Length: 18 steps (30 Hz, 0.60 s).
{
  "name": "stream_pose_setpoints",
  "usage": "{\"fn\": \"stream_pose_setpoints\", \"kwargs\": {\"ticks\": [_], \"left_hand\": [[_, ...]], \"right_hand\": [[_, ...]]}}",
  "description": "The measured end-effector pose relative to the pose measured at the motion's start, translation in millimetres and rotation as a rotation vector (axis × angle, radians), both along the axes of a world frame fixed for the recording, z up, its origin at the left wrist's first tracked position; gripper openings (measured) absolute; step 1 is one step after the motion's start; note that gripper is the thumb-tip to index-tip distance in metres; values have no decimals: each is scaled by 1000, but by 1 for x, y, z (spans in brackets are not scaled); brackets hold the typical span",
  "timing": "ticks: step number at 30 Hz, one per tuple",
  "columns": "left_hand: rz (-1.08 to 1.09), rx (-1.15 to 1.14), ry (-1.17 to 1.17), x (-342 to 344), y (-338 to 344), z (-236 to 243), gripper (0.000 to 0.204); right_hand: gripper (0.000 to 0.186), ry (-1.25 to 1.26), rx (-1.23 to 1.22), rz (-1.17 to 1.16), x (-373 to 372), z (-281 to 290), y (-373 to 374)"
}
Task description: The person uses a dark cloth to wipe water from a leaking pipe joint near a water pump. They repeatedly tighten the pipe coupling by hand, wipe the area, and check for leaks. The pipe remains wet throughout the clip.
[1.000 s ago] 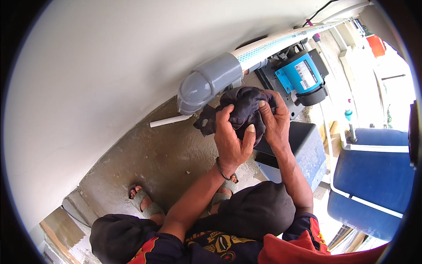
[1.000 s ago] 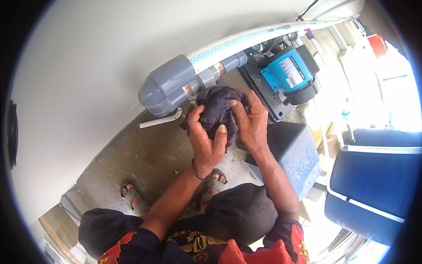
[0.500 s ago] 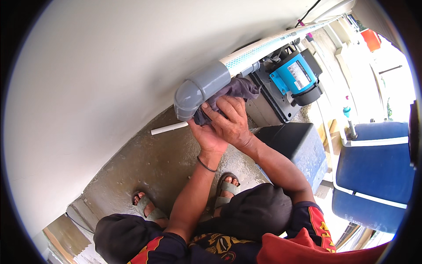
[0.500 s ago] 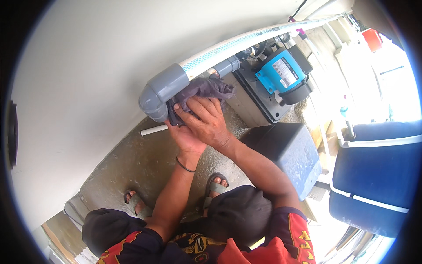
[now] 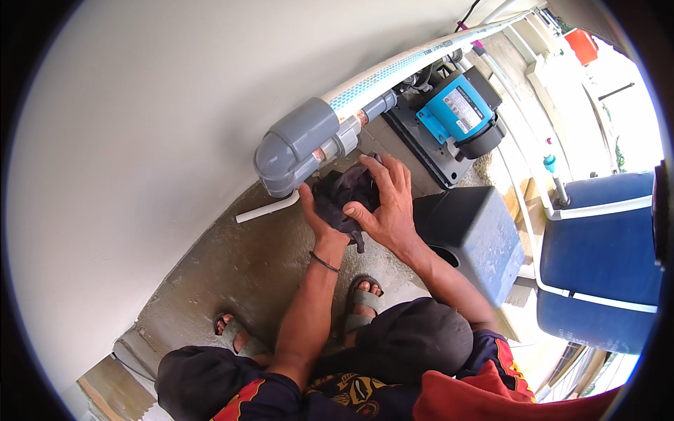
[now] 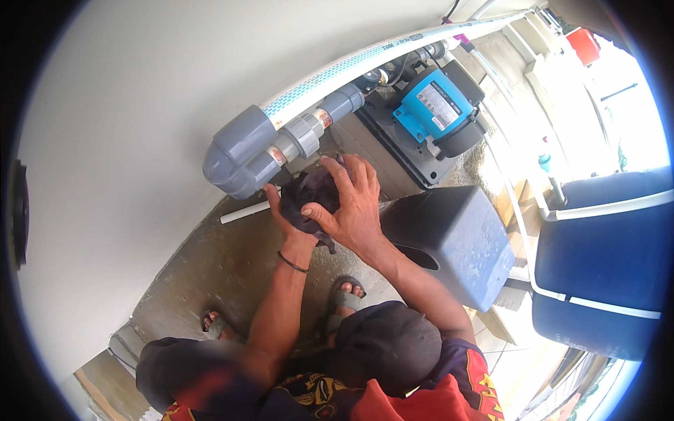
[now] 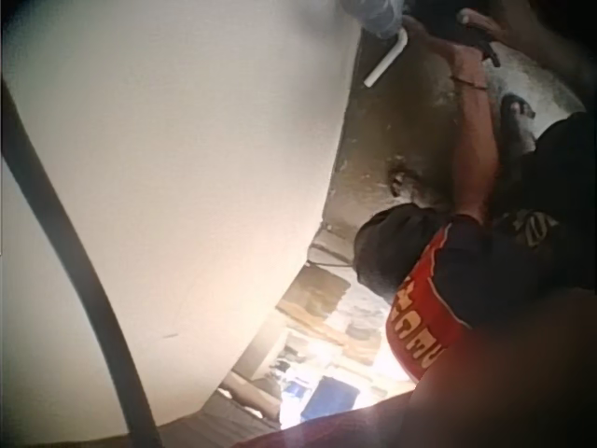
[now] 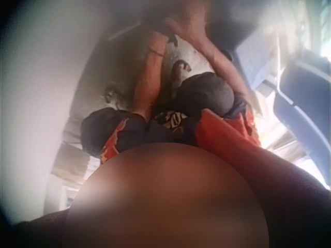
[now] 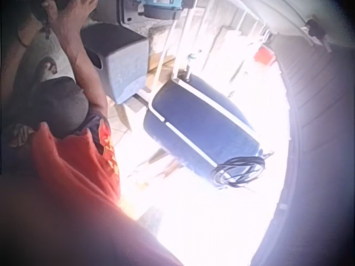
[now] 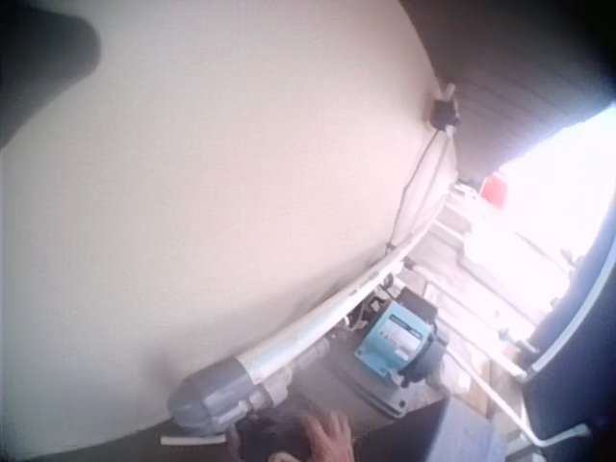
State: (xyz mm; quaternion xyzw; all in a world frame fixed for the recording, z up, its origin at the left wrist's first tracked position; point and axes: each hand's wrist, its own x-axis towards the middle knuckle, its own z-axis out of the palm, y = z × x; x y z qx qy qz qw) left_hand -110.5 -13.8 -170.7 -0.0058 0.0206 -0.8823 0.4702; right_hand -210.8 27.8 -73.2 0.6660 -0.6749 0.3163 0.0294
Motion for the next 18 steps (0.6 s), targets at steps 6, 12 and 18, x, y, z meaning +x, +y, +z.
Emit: {"fn": "stream_pose_setpoints", "kwargs": {"ticks": [6,12,18], "left_hand": [[43,201,-575,-26,22,10,56],[318,-168,-1310,-17,21,14,50],[462,-242,-1485,-18,12,17,64]], "right_hand": [[40,-378,200,118,-2,-32,-11],[21,-303,89,142,-9,-44,-13],[26,-205,140,92,-10,-45,-14]]}}
